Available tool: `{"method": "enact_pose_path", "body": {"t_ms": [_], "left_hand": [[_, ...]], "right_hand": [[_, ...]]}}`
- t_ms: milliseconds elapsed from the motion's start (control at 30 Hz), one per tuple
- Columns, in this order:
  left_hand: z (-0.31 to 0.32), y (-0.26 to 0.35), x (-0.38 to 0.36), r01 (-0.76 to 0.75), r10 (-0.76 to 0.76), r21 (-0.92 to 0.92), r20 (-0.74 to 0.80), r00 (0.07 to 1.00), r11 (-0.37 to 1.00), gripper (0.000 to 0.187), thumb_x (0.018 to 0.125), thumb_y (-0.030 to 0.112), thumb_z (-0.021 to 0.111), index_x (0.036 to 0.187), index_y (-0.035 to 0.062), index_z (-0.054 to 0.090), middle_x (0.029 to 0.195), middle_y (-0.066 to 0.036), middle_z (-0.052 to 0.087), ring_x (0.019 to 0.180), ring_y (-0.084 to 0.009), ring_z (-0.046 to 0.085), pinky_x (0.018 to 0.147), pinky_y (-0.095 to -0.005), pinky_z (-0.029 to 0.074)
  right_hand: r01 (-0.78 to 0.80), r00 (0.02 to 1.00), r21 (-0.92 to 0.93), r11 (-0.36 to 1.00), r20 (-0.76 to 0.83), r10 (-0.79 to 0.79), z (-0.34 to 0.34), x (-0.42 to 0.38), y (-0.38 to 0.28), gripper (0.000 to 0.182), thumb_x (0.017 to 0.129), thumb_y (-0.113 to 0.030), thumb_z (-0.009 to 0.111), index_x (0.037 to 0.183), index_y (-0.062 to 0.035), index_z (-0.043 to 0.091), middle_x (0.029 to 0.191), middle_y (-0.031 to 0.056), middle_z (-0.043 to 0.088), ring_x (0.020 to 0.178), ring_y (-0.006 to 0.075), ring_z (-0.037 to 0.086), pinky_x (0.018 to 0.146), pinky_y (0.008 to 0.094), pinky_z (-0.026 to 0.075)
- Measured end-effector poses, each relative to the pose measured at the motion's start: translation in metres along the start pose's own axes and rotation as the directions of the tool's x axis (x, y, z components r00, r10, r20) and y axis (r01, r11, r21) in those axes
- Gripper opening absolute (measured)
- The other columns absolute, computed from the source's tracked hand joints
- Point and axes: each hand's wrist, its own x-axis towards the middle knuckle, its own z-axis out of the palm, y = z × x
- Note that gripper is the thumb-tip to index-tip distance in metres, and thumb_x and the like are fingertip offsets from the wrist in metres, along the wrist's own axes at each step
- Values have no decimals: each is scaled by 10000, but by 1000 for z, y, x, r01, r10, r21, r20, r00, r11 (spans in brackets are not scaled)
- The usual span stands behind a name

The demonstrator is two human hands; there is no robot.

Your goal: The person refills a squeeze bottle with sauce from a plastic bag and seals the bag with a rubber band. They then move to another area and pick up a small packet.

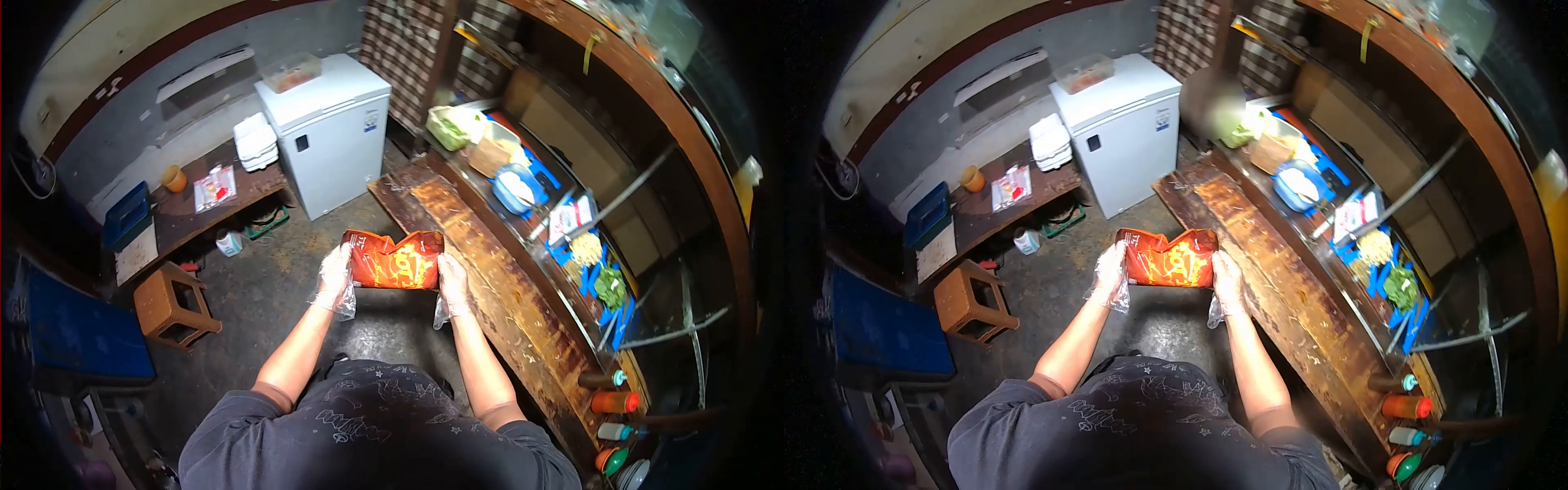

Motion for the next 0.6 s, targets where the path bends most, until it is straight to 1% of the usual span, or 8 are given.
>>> {"method": "enact_pose_path", "body": {"t_ms": [67, 133, 200, 267, 300, 367, 533, 600], "left_hand": [[-24, 14, 8, 5, -5, -17, -23, 1000, 1000, 279, 1031, 276, 530, 1082, 31, 652, 975, 7, 642, 850, -78, 560, 783, -262, 482], [-46, 27, 14, -22, 18, -69, -61, 998, 997, 278, 1032, 274, 528, 1082, 30, 651, 979, 5, 643, 851, -79, 563, 785, -262, 483], [-67, 40, 17, -50, 39, -119, -99, 994, 992, 276, 1033, 272, 527, 1081, 29, 650, 983, 4, 644, 852, -80, 566, 787, -262, 485], [-88, 55, 18, -76, 56, -133, -145, 988, 988, 273, 1037, 266, 521, 1089, 29, 646, 996, 3, 648, 866, -84, 578, 807, -263, 488], [-99, 60, 17, -89, 66, -132, -169, 983, 987, 273, 1037, 266, 521, 1089, 29, 646, 996, 3, 648, 866, -84, 578, 807, -263, 488], [-119, 70, 18, -106, 59, -228, -202, 978, 968, 272, 1037, 264, 521, 1106, 30, 640, 1014, 2, 652, 888, -87, 588, 832, -267, 490], [-177, 81, 14, -167, 117, -152, -296, 948, 974, 273, 1038, 261, 515, 1128, 33, 634, 1035, -6, 658, 905, -91, 596, 852, -273, 491], [-197, 80, 12, -223, 155, -204, -302, 940, 953, 284, 1041, 263, 507, 1142, 28, 630, 1048, -18, 662, 921, -99, 604, 862, -279, 494]], "right_hand": [[-20, 1000, 31, 999, 2, 20, 29, 14, 10, 279, 986, -193, 609, 1153, 29, 634, 1044, 41, 659, 933, 104, 592, 844, 253, 488], [-10, 1000, -186, 982, 5, 11, 63, 20, 5, 311, 990, -197, 595, 1177, 50, 626, 1111, 62, 670, 1012, 121, 600, 910, 268, 477], [-27, 997, -157, 987, 65, 38, 97, 25, 2, 300, 988, -192, 599, 1157, 53, 633, 1104, 69, 672, 1012, 122, 601, 910, 269, 475], [96, 987, -236, 967, 145, -62, 126, 32, 9, 286, 991, -186, 592, 1147, 50, 634, 1087, 65, 669, 996, 123, 597, 898, 269, 475], [77, 986, -142, 987, 156, -55, 140, 37, 20, 260, 1006, -184, 577, 1124, 39, 638, 999, 27, 655, 910, 95, 585, 836, 252, 486], [106, 975, -172, 979, 210, -69, 161, 46, 37, 253, 1010, -177, 566, 1122, 39, 637, 1000, 29, 653, 910, 95, 581, 835, 254, 484], [111, 948, -180, 977, 315, -50, 220, 51, 61, 247, 1013, -169, 543, 1101, 42, 638, 988, 35, 653, 905, 99, 570, 826, 262, 478], [83, 928, -124, 989, 370, -31, 244, 51, 66, 253, 1012, -178, 545, 1093, 43, 639, 974, 35, 652, 898, 100, 568, 824, 262, 477]]}}
